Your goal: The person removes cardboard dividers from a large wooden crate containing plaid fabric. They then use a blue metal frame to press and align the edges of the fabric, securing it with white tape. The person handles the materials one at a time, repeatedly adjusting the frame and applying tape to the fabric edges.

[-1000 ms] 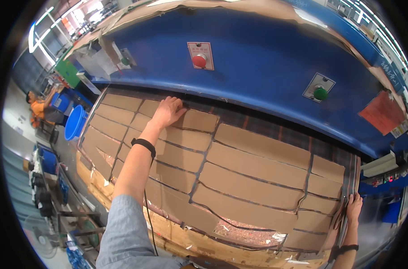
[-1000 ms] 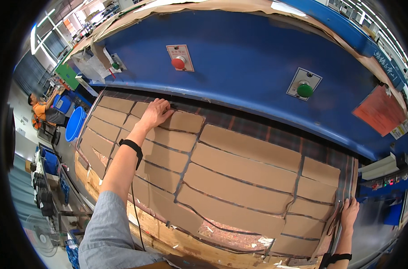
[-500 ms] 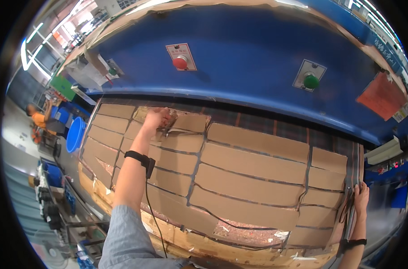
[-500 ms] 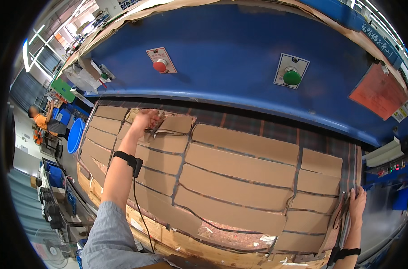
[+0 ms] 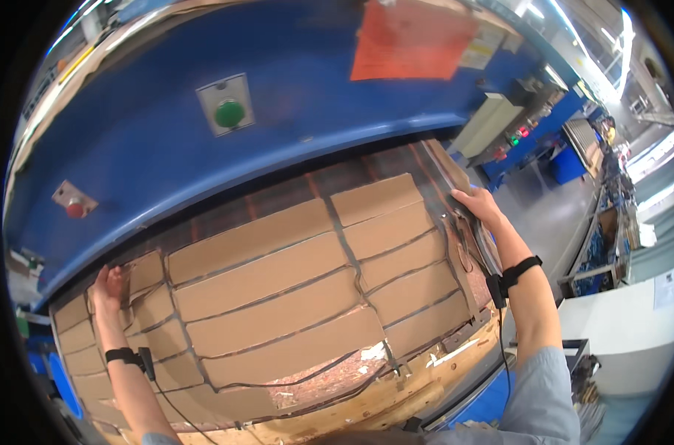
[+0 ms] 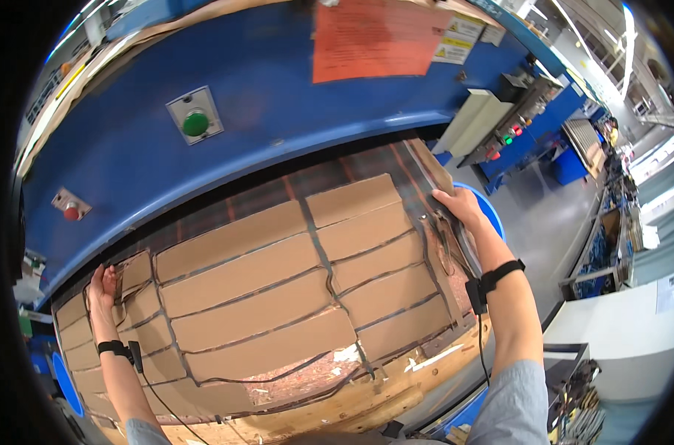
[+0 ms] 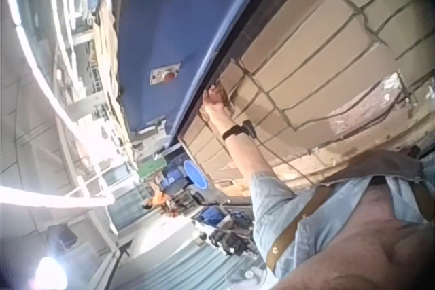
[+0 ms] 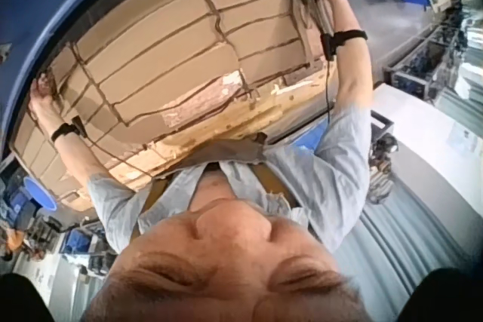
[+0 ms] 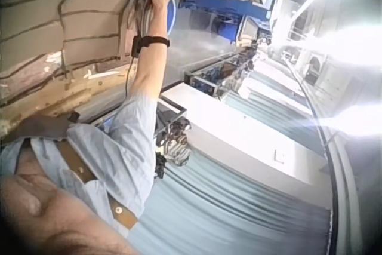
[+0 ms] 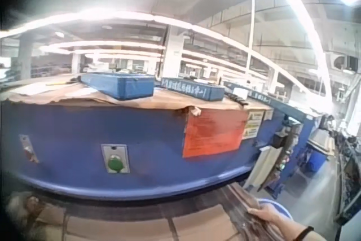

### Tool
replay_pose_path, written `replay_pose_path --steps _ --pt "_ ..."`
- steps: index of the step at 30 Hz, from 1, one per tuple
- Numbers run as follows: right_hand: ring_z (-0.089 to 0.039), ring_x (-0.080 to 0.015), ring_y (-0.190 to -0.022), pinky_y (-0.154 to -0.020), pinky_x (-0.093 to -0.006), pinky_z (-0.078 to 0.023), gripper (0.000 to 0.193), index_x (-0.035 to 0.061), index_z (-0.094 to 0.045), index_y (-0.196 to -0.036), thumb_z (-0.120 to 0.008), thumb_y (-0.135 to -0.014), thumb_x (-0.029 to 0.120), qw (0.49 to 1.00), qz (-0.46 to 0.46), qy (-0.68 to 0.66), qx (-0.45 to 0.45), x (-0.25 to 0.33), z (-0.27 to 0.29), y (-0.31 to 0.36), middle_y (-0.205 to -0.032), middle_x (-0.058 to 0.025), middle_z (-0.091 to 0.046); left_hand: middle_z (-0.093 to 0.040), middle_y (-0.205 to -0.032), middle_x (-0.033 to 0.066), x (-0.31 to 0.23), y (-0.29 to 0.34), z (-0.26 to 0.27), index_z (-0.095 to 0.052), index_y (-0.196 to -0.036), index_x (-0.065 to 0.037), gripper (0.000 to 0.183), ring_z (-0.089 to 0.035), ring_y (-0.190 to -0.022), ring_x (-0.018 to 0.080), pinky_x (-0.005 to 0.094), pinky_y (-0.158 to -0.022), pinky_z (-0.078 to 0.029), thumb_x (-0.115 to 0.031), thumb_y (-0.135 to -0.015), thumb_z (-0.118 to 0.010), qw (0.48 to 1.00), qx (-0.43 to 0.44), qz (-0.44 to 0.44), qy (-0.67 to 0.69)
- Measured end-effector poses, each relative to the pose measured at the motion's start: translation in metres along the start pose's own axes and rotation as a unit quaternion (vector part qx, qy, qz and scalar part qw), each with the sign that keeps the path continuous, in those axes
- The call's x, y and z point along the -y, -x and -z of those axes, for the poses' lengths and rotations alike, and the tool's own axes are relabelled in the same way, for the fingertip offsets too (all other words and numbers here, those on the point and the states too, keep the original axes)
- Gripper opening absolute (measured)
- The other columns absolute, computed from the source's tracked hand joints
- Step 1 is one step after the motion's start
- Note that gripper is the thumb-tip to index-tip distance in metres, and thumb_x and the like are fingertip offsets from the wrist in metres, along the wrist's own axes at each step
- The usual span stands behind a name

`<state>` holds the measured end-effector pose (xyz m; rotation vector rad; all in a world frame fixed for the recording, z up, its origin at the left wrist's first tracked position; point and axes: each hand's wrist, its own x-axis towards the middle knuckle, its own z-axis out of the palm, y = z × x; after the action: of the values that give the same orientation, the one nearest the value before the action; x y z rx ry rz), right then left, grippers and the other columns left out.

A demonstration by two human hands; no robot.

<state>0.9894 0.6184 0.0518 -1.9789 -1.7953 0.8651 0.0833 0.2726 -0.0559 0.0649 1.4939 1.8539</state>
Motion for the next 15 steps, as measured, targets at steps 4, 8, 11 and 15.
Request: replay_pose_path --steps 4,8,11,15 --pt "-0.069 -0.0205 -0.097 -0.087 -0.0374 -0.052 0.054 -0.0044 -0.072 -0.118 -0.073 -0.093 0.043 1.0 -0.016 -0.006 0.024 0.002 0.002 -0.006 -0.108 -0.0115 -0.075 -0.068 -0.093 0.0122 -0.008 0.01 0.002 -0.059 -0.11 -0.003 0.019 -0.07 -0.087 0.0258 0.0399 -0.08 -0.062 -0.02 -0.107 -0.052 0.998 -0.05 0.034 -0.032" --pt "-0.064 -0.0155 -0.087 -0.078 -0.0364 -0.051 0.04 -0.0006 -0.073 -0.109 -0.071 -0.095 0.036 0.993 -0.036 -0.096 0.066 0.012 0.006 0.004 -0.097 -0.0058 -0.072 -0.059 -0.125 0.0238 -0.021 0.054 -0.038 -0.05 -0.136 0.003 0.037 -0.065 -0.11 0.0379 0.0515 -0.092 -0.06 -0.019 -0.107 -0.047 0.998 -0.055 -0.007 -0.018" --pt "-0.066 -0.012 -0.09 -0.082 -0.03 -0.051 0.036 0.0016 -0.071 -0.119 -0.065 -0.101 0.032 0.982 0.017 -0.16 0.099 -0.01 0.004 -0.007 -0.102 -0.0023 -0.072 -0.053 -0.122 0.0288 -0.034 0.071 -0.071 -0.043 -0.136 0.008 0.039 -0.063 -0.106 0.0443 0.0539 -0.093 -0.059 -0.016 -0.105 -0.048 0.989 -0.138 -0.044 0.041" --pt "-0.066 -0.0113 -0.088 -0.082 -0.0298 -0.052 0.032 0.0014 -0.069 -0.121 -0.064 -0.103 0.027 0.976 0.018 -0.19 0.107 -0.026 -0.003 -0.017 -0.101 -0.0016 -0.072 -0.031 -0.137 0.0395 -0.024 0.098 -0.099 -0.023 -0.141 0.019 0.051 -0.051 -0.12 0.0549 0.0645 -0.104 -0.053 -0.001 -0.101 -0.048 0.967 -0.176 -0.053 0.178"
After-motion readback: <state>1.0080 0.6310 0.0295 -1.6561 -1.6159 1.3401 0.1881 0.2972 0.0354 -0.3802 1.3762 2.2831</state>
